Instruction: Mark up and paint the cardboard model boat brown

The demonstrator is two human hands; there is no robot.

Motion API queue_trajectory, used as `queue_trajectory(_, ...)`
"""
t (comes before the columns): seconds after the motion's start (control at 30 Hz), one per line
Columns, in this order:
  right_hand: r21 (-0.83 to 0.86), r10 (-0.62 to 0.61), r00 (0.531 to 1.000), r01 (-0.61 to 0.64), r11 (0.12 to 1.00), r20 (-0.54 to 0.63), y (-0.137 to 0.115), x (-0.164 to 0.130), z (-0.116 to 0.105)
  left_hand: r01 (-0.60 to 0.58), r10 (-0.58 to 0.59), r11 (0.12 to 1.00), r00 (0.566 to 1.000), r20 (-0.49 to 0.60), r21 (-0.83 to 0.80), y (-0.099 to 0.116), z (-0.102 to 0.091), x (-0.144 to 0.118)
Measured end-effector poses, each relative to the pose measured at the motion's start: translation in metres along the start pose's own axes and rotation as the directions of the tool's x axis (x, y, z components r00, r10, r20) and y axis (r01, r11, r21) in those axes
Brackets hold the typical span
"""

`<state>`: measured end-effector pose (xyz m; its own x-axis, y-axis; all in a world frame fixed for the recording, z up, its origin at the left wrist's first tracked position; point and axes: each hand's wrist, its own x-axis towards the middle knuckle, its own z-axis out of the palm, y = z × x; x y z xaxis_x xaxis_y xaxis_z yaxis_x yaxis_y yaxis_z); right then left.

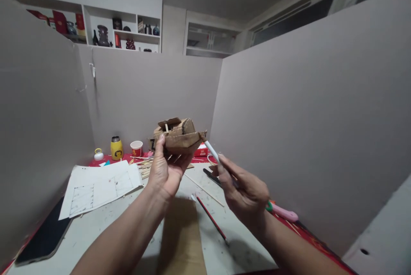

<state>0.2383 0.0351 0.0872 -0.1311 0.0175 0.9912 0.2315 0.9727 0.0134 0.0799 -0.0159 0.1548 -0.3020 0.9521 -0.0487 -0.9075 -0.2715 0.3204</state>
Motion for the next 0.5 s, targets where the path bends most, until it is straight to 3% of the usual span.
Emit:
queue_trajectory(0.03,-0.013,-0.011,1.000,0.011,1.000,-0.010,0.001,0.001,0.003,-0.006,0.006,1.000,1.000,0.008,-0.014,0.002,0.000,0.002)
queue_trajectory(0.13,0.022,-0.103,0.990,0.102,0.995,0.101,0.004,0.004,0.012,-0.036,0.036,0.999,0.999,0.011,-0.035,0.010,0.000,0.007)
queue_trajectory(0.23,0.003,-0.065,0.998,0.065,0.998,-0.004,0.004,0.007,0.020,-0.073,0.073,0.997,0.997,-0.012,-0.026,0.018,0.000,0.008)
queue_trajectory(0.37,0.047,-0.215,0.976,0.217,0.975,-0.045,0.003,0.008,0.032,-0.142,0.140,0.989,0.989,-0.049,-0.042,0.025,0.001,0.005)
queue_trajectory(0.5,0.000,-0.126,0.974,0.129,0.992,-0.188,0.009,0.008,0.040,-0.161,0.158,0.985,0.987,-0.042,-0.066,0.027,0.001,0.001)
